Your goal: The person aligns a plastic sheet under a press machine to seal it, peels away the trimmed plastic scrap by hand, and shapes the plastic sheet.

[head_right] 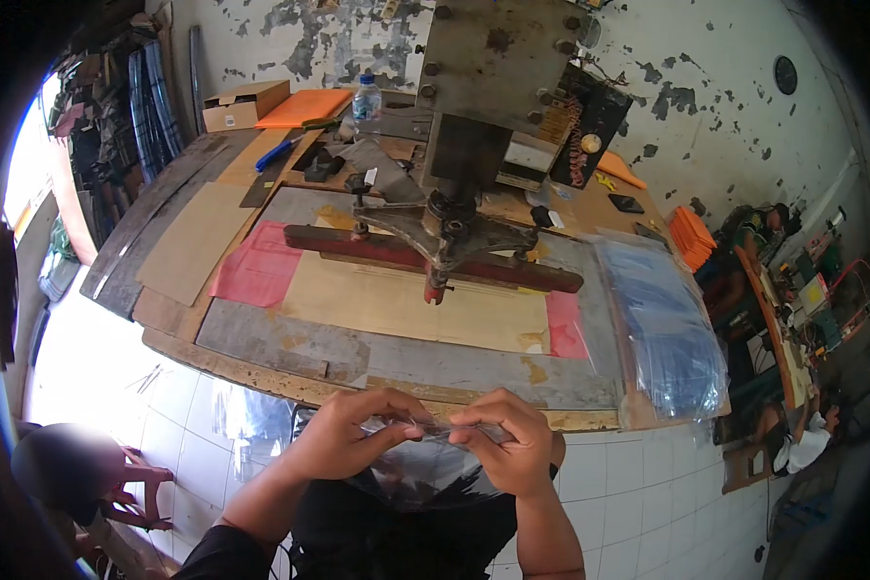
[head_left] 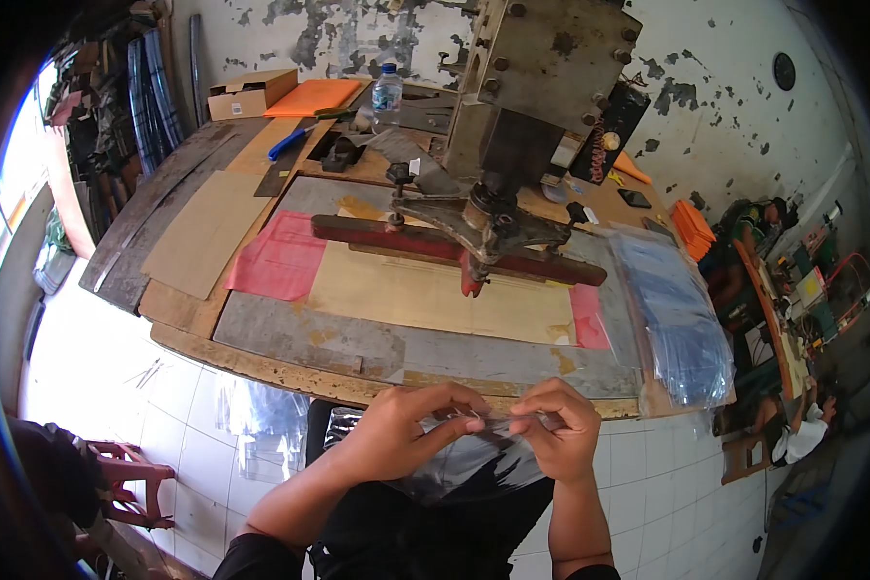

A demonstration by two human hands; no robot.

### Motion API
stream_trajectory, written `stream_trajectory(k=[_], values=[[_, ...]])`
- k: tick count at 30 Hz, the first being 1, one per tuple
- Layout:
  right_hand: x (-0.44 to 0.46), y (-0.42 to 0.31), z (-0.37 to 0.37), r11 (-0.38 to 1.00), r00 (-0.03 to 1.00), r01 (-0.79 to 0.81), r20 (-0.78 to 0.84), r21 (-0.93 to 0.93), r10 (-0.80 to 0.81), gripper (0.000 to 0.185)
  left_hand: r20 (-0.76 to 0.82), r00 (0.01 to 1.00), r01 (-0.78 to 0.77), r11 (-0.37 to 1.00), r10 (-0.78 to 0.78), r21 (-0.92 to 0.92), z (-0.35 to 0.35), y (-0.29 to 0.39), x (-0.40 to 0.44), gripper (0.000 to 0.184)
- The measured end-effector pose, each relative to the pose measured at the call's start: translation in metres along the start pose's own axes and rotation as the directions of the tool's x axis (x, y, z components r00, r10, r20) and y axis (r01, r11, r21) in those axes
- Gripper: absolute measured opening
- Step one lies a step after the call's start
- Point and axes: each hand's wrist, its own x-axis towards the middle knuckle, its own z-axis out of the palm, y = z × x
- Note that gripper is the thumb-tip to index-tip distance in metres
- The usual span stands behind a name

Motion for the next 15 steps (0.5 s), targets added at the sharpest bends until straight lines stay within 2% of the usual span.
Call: stream_trajectory(k=[4,6,8,9,11,12,13,14,15], values=[[-0.002,0.003,-0.003,0.999,1.0,0.004,-0.012,-0.032,-0.004,0.023,-0.04,0.999,-0.019,0.998,0.022,0.054,0.004,-0.004,0.002,0.023],[-0.003,0.004,-0.004,0.996,0.995,-0.016,-0.102,-0.086,0.007,0.021,-0.048,0.998,-0.031,0.996,0.035,0.086,0.001,0.0,0.004,0.024],[-0.002,0.004,-0.008,0.998,0.992,-0.04,-0.124,-0.044,0.035,0.02,0.022,0.994,0.103,0.976,-0.109,0.19,-0.006,0.008,0.004,0.028],[-0.002,0.003,-0.011,0.998,0.988,-0.065,-0.143,-0.003,0.064,0.02,0.024,0.993,0.107,0.976,-0.114,0.19,-0.006,0.003,0.003,0.028],[-0.003,-0.01,-0.018,0.993,0.991,-0.107,-0.089,-0.041,0.103,0.024,-0.031,0.999,0.029,0.952,-0.021,0.306,-0.008,-0.013,0.001,0.029],[-0.004,-0.016,-0.02,0.972,0.991,-0.021,-0.132,-0.236,-0.011,0.027,-0.027,0.999,0.027,0.952,-0.02,0.304,-0.01,-0.015,-0.002,0.029],[-0.006,-0.019,-0.023,0.903,0.98,0.055,-0.15,-0.427,-0.131,0.031,-0.108,0.992,0.093,0.974,-0.072,0.208,-0.012,-0.017,-0.004,0.027],[-0.021,-0.013,-0.033,0.886,0.969,0.036,-0.2,-0.462,-0.144,0.039,-0.184,0.974,0.151,0.983,-0.13,0.104,-0.016,-0.02,-0.005,0.025],[-0.034,-0.008,-0.042,0.884,0.969,0.037,-0.199,-0.467,-0.146,0.039,-0.183,0.975,0.147,0.984,-0.127,0.1,-0.02,-0.024,-0.006,0.025]])
